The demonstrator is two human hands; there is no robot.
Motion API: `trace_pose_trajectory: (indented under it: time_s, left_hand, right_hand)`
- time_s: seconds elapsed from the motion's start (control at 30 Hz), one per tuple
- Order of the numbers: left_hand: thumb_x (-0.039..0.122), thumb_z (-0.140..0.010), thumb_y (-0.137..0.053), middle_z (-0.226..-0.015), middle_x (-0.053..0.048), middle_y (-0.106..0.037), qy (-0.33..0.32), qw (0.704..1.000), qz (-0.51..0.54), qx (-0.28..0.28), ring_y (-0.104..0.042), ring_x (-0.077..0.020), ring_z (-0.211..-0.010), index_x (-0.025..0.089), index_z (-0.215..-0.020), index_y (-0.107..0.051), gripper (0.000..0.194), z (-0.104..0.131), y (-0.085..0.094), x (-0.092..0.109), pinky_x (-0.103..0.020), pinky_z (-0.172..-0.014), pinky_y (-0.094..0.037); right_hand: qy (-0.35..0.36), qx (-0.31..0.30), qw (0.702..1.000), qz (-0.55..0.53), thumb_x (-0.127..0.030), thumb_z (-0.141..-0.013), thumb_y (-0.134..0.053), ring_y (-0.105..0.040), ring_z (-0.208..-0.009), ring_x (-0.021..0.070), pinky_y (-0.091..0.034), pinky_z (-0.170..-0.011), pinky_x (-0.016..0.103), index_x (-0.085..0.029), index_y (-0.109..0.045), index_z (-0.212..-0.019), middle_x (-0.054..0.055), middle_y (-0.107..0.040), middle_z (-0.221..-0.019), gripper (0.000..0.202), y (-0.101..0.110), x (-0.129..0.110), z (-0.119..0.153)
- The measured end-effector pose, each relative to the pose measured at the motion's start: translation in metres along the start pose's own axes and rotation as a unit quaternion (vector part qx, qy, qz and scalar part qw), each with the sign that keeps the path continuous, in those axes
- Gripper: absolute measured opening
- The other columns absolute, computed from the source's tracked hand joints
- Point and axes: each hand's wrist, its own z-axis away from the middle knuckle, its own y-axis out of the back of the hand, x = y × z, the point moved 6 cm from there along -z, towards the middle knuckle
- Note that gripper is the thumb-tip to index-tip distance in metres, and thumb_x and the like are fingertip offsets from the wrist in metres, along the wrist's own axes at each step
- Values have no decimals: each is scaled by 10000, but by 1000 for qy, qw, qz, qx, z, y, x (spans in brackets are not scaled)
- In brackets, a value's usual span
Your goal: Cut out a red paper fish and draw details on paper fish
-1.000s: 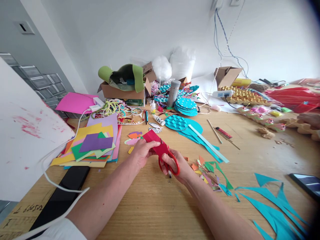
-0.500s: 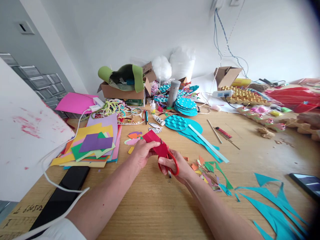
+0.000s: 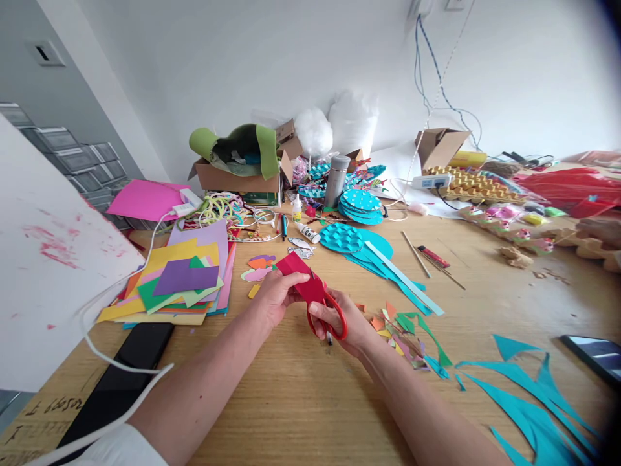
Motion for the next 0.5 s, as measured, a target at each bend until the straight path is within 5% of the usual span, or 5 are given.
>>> trace_pose_trajectory:
  time_s: [0.5]
  left_hand:
    - [210,-531,-775,-722,-55,-687,-2,1000,10,20,-634,-184,-689,120,-714,-649,240,0,1,0,-296,-636,-519]
  right_hand:
    - [-4,0,1000,-4,-598,-686,-721,-437,-346,72,-294,-362,193,-178,-485,-735,-55,-526,-474,484,0,0,-1]
